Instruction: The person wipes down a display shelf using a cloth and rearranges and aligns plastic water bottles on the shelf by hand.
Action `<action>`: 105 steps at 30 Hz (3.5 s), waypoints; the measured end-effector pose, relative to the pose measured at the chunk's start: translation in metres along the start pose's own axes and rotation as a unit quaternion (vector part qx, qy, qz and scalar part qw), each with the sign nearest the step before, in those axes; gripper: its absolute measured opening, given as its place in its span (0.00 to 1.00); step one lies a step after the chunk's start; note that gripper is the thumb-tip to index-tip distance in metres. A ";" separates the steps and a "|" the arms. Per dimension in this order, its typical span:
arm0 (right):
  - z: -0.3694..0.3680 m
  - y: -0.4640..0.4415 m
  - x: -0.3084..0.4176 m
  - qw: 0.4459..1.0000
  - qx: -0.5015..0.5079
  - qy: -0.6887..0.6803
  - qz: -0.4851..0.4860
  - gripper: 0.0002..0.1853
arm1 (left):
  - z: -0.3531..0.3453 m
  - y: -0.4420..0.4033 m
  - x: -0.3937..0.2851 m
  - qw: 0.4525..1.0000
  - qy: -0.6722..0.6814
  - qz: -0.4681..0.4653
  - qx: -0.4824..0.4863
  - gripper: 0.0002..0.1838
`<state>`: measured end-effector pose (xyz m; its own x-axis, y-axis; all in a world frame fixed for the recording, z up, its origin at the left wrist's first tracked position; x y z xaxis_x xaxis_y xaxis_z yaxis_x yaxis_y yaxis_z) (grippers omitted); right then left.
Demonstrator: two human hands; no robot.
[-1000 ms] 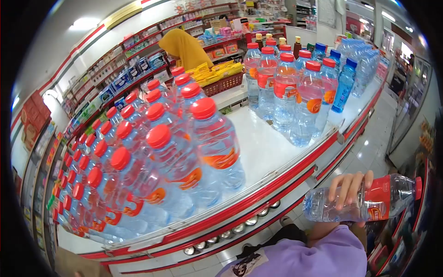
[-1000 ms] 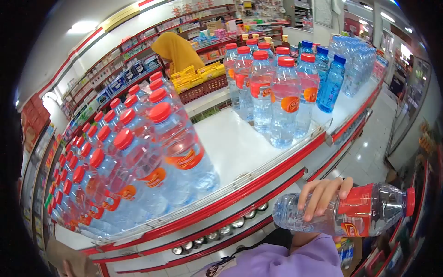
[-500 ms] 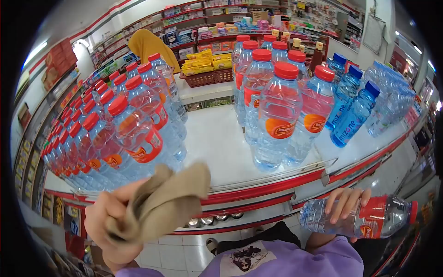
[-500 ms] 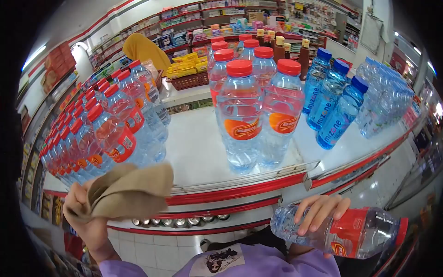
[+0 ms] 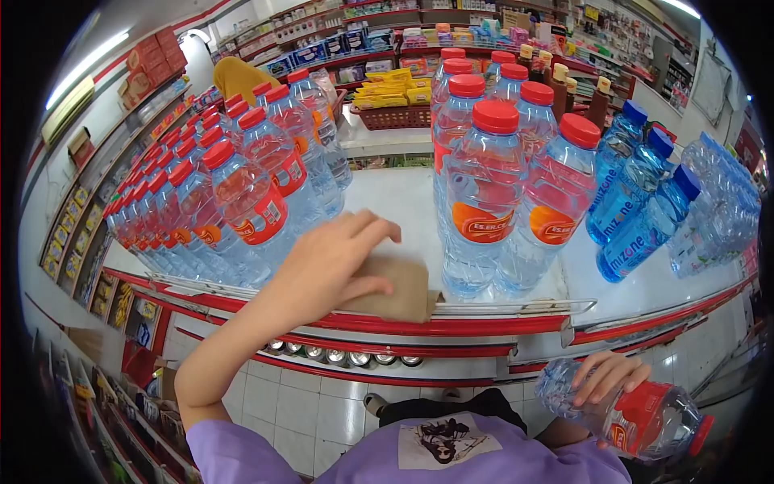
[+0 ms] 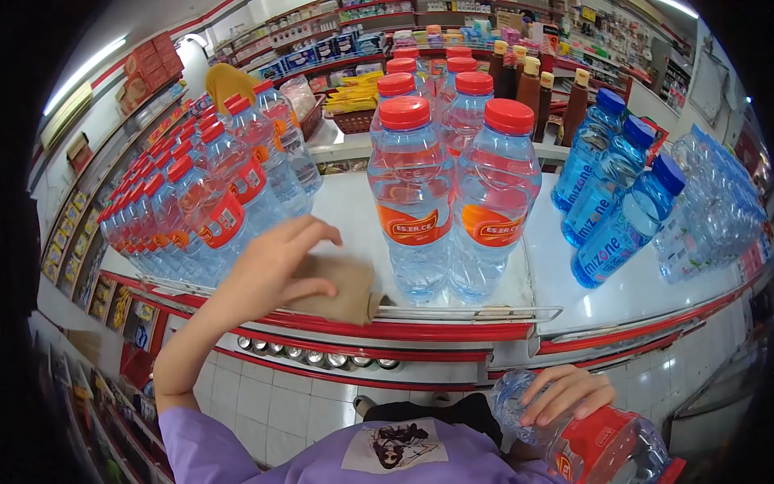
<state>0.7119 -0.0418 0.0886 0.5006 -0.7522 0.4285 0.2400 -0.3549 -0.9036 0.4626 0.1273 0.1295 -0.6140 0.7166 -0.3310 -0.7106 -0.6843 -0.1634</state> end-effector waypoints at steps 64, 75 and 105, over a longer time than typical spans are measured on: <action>0.052 0.000 -0.024 0.949 0.083 -0.301 0.051 0.27 | -0.084 -0.129 0.141 0.990 -0.092 0.099 -0.039 0.19; 0.066 0.016 -0.016 0.948 0.044 -0.306 0.073 0.28 | -0.067 -0.004 0.048 0.968 -0.008 0.152 0.199 0.21; -0.032 -0.061 -0.056 0.998 -0.008 -0.053 -0.034 0.28 | 0.017 0.119 -0.043 0.923 -0.271 -0.251 -0.106 0.18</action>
<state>0.6429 0.0042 0.1196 0.5682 -0.6641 0.4860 0.2639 -0.4124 -0.8720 0.3988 0.0175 0.1403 -0.3488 0.8736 0.3393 -0.9041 -0.2182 -0.3674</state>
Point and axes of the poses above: each hand's wrist, its own y-axis away from the middle knuckle, its own z-axis out of the back of the hand, x = y × z, the point moved 10 cm from there along -y, towards the middle knuckle, and after that the axes turned 3 degrees about -x, right-handed, at the moved point
